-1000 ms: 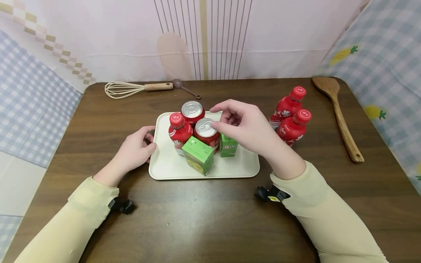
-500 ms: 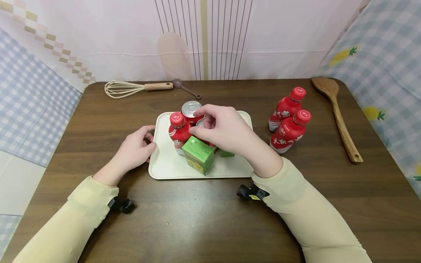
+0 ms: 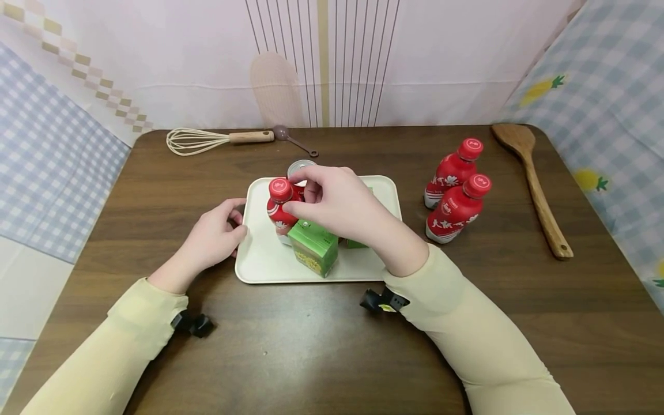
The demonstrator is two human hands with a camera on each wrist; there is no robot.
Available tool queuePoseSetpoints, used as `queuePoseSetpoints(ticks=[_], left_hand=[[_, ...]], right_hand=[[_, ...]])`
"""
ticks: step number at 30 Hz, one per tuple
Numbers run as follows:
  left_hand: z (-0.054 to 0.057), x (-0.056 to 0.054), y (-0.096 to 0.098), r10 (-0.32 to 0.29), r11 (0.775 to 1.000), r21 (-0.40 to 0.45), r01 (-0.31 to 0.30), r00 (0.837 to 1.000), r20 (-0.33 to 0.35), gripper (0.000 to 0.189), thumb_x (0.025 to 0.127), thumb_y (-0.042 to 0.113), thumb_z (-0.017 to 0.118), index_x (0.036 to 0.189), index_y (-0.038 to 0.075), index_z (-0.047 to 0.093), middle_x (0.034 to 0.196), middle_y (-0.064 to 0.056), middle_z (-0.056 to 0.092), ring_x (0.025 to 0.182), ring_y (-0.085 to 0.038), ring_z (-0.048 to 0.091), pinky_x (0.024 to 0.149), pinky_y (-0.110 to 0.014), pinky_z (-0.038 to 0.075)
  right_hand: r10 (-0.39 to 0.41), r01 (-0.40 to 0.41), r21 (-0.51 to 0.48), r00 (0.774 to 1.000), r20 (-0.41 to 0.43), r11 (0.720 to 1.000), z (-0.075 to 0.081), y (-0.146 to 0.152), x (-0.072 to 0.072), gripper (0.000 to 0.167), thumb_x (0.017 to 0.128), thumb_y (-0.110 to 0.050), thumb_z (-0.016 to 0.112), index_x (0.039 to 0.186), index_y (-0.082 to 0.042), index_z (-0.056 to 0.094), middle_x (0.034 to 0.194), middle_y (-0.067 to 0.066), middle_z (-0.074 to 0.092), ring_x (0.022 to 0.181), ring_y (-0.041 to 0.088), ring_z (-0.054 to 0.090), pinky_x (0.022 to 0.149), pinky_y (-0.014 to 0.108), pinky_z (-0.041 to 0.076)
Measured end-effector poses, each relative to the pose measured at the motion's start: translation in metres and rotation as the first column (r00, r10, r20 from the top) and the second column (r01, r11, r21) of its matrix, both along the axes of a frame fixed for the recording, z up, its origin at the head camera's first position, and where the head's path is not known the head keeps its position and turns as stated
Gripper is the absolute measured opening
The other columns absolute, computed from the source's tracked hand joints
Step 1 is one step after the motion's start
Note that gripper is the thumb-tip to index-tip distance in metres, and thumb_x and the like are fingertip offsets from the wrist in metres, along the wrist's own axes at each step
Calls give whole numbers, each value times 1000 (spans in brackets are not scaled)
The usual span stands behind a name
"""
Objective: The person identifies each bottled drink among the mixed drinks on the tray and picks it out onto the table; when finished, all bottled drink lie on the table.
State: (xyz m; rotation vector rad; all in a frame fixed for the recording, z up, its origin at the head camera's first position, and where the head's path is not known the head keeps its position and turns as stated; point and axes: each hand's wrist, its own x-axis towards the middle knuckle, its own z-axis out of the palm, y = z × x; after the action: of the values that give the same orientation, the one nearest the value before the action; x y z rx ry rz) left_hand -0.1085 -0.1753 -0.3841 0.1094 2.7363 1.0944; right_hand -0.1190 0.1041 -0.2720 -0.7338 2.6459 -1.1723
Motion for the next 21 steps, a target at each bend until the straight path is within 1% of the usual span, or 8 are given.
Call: queuePoseSetpoints(ticks=[4, 8, 13, 21], left_hand=[[0, 0, 0, -1, 1000, 0, 1, 1000, -3, 58, 94, 9, 52, 150, 5, 44, 107, -12, 59, 55, -17, 66, 55, -32, 59], [0, 0, 0, -2, 1000, 3, 2, 1000, -2, 58, 94, 9, 52, 150, 4, 44, 107, -13, 59, 55, -17, 67, 55, -32, 59], [0, 0, 0, -3, 1000, 8, 3, 1000, 0, 57, 94, 9, 52, 150, 4, 44, 107, -13, 59, 56, -17, 67, 54, -32, 59], [0, 0, 0, -2, 1000, 11, 2, 1000, -4, 58, 93, 9, 52, 150, 4, 44, 107, -13, 59, 55, -17, 67, 54, -32, 60]], right_hand=[[7, -7, -1, 1000, -6, 1000, -4, -7, -2, 38, 87, -27, 82, 122, -16, 71, 84, 2, 63, 76, 17, 57, 66, 31, 48], [11, -11, 11, 1000, -19, 1000, -7, -12, -3, 34, 88, -27, 81, 118, -16, 70, 83, 2, 62, 73, 17, 56, 64, 30, 46], [7, -6, 51, 999, -34, 999, -6, -17, -3, 29, 89, -26, 80, 114, -16, 69, 81, 2, 61, 72, 17, 55, 63, 31, 46], [-6, 10, 99, 999, -40, 995, -4, -23, -4, 26, 88, -28, 80, 110, -17, 68, 78, 2, 60, 72, 17, 55, 62, 30, 45]])
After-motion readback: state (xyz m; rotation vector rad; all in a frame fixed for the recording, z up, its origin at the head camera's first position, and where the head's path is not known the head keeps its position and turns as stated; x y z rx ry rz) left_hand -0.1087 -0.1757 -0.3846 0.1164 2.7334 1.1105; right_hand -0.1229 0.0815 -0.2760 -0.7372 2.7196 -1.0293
